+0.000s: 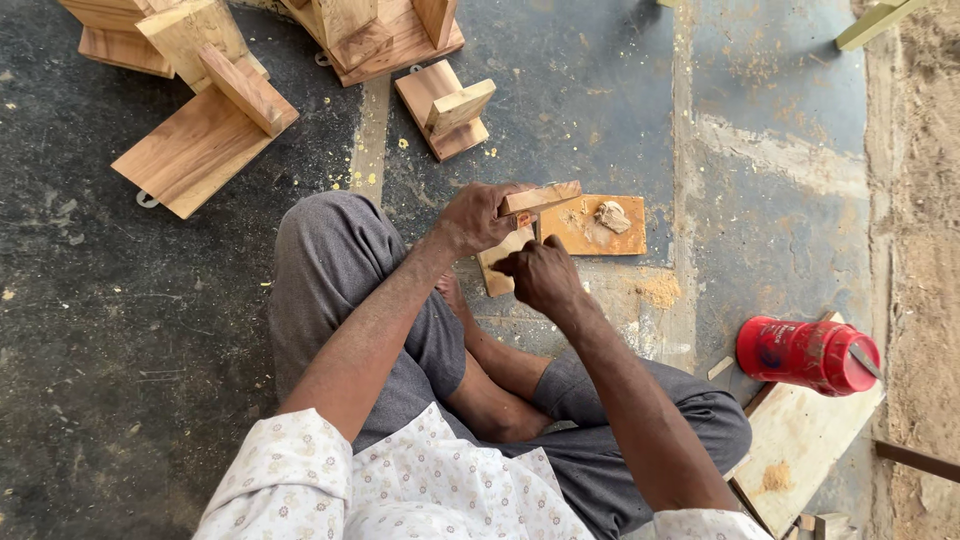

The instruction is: The person sits cross-legged on the floor sanding small L-shaped wooden pieces with sandpaper, rubbing the surfaces and edges, then placing finished pieces aside and picking up the next piece to sand.

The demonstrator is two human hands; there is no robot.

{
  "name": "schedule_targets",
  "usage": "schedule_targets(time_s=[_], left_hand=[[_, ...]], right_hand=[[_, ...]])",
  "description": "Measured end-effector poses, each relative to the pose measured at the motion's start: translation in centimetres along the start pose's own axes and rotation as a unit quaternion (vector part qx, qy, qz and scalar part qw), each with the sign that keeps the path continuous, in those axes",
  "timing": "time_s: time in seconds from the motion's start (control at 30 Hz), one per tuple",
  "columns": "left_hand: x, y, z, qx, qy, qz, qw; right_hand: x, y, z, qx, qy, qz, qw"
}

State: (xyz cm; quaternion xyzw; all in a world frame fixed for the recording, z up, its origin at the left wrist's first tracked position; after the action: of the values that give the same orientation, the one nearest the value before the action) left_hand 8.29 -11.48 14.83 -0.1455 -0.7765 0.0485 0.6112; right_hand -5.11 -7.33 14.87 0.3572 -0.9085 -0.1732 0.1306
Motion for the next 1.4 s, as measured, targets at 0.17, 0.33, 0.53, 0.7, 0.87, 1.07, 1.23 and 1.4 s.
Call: schedule_targets(time_s=[0.17, 0.33, 0.53, 0.7, 0.87, 1.07, 1.23, 1.4], left_hand=[[0.9, 0.1, -0.5, 0.028, -0.003, 0.048, 0.998], [-0.6, 0.0, -0.1, -0.004, -0.020, -0.025, 0.999], [-1.0, -0.4, -0.5, 0.022, -0.005, 0.004, 1.000], [-1.1, -0.2, -0.3, 0.016, 0.014, 0.013, 1.000], [-0.2, -0.4, -0.7, 0.026, 0.021, 0.053, 0.998], [-0.7, -0.4, 0.1, -0.011, -0.011, -0.003, 1.000], [-2.9, -1.0, -0.1, 0.006, -0.021, -0.028, 0.999], [-4.1, -1.9, -0.8, 0.060, -0.003, -0.023, 0.998]], right_hand=[[-0.3, 4.7, 1.4, -0.094, -0.006, 0.010, 0.996], [2.5, 2.8, -0.9, 0.041, -0.023, 0.043, 0.998], [2.3, -3.2, -1.1, 0.075, 0.039, 0.020, 0.996], [2.8, -4.3, -0.1, 0.116, -0.007, 0.000, 0.993], [3.3, -3.8, 0.1, 0.027, -0.022, 0.013, 0.999], [1.4, 2.5, 0.9, -0.062, 0.014, -0.013, 0.998], [6.5, 10.7, 2.9, -0.005, -0.178, 0.114, 0.977], [14.0, 16.0, 7.0, 0.176, -0.515, 0.312, 0.779]])
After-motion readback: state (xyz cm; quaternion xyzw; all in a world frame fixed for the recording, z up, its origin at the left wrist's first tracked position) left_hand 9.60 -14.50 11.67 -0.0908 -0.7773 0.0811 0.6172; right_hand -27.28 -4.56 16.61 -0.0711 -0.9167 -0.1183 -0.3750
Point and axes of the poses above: each hand's wrist, its own y-axis away from the middle knuckle, its own z-axis out of the palm, x = y × z, the point moved 6 cm from there along -y, towards the middle knuckle, and after that the axes turned 8 degrees about y, right-handed, at the moved point
